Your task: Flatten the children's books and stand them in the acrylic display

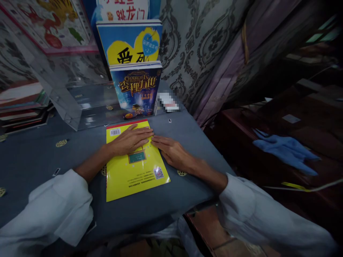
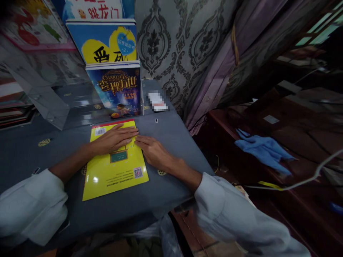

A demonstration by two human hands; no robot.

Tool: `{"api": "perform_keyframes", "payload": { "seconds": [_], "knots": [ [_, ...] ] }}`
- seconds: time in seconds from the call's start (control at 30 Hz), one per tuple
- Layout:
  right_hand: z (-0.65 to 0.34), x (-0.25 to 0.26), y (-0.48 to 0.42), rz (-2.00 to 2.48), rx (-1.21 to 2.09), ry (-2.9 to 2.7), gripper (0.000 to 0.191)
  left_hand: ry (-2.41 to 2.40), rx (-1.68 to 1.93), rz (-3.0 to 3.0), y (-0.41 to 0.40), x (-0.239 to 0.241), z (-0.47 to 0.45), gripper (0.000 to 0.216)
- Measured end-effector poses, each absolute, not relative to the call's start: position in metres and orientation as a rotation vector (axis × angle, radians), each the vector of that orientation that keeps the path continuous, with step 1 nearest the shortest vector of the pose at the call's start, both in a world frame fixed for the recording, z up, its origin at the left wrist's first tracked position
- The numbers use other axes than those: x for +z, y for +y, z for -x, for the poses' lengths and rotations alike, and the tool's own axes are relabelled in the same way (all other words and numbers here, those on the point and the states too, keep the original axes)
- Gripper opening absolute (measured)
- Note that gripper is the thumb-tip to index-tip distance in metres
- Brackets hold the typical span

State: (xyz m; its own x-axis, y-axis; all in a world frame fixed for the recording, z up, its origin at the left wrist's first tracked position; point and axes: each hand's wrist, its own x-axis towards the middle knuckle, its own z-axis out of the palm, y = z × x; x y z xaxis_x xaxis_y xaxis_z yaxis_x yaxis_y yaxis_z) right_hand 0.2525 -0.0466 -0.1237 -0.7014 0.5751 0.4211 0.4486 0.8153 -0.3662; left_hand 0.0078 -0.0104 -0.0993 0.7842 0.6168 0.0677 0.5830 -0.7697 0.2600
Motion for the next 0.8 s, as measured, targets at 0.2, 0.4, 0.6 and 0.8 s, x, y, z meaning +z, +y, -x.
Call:
{"api": "perform_keyframes", "payload": {
  "seconds": [0.2, 0.4, 0.6, 0.8],
  "knots": [
    [-0.247, -0.126, -0.03, 0.752, 0.315, -2.49, 0.047, 0.944, 0.227, -2.759, 0.007, -0.098, -0.004, 0.048],
    [-0.247, -0.132, -0.025, 0.745, 0.34, -2.453, 0.046, 0.947, 0.267, -2.776, 0.008, -0.103, -0.004, 0.047],
    [-0.252, -0.129, -0.037, 0.751, 0.32, -2.478, 0.047, 0.977, 0.246, -2.844, 0.008, -0.107, -0.003, 0.045],
    [-0.258, -0.128, -0.055, 0.751, 0.287, -2.471, 0.041, 0.958, 0.244, -2.915, -0.007, -0.104, -0.008, 0.041]
  ]
}}
